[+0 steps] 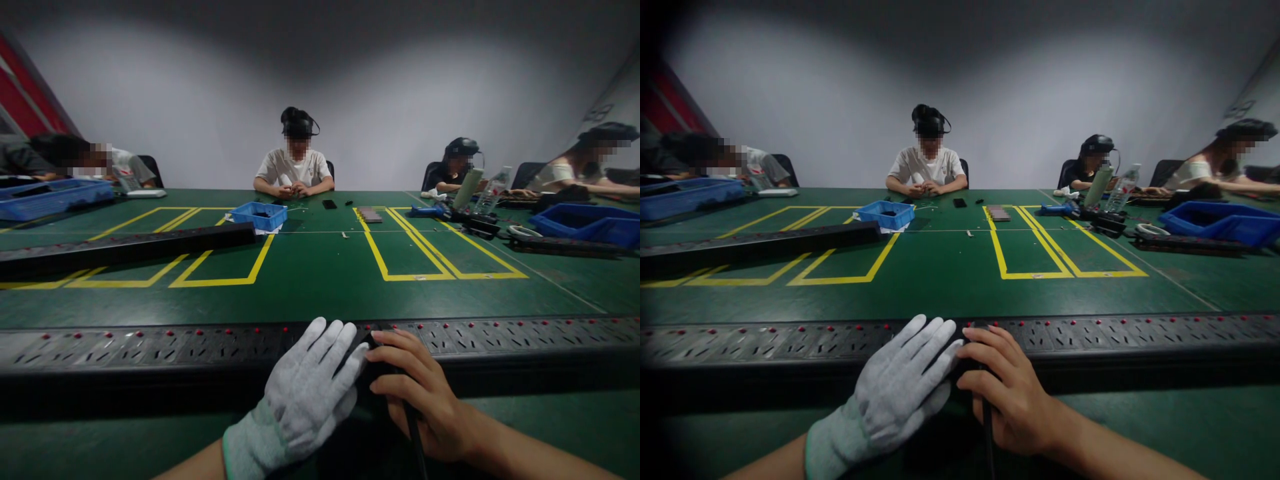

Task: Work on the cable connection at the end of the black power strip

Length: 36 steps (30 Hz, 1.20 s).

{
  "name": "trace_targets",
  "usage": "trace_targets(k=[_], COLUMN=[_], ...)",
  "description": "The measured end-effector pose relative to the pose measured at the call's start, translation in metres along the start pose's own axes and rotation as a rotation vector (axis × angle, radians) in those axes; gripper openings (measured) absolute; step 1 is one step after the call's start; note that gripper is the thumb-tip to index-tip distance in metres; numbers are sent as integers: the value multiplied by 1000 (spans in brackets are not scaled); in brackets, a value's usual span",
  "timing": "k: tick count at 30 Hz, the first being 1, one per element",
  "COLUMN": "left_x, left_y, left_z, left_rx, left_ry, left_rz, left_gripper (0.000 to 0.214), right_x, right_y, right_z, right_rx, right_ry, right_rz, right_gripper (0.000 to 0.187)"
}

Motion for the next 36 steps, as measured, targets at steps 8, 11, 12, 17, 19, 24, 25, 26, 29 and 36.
trace_targets(k=[8,11,12,17,19,24,25,26,29,36], left_x=[1,1,1,1,1,1,0,0,0,0], left_y=[4,5,5,2,2,4,3,2,-1,0], left_z=[-2,-2,-2,-2,-2,-2,-1,-1,-1,0], left_rx=[-28,-34,-31,-2,-2,-14,-8,0,20,16], left_ry=[-1,2,3,9,10,6,2,-1,-10,-2], left_rz=[-6,-3,-4,-5,0,6,5,3,-2,-3], left_gripper=[50,51,51,51,52,51,51,51,52,51], right_x=[-1,-1,-1,-1,-1,-1,-1,-1,0,0], right_y=[0,0,-1,-1,-1,-1,-1,-1,0,-1], right_z=[0,0,0,-1,0,0,0,0,0,0], right_rx=[9,14,14,6,9,15,18,20,17,18], right_ry=[-10,-28,-28,-13,-12,-21,-20,-17,-13,-11], right_rz=[-3,10,12,15,19,22,21,19,18,6], right_gripper=[28,27,26,27,27,26,26,26,25,26])
Point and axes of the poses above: each hand's wrist, its own z-axis towards the middle knuckle, its own y-axis out of the palm, x = y × z, the point moved 10 cm from there along z, towards the middle knuckle, and after that the axes turned 7 degrees about z, right-handed, at the moved point
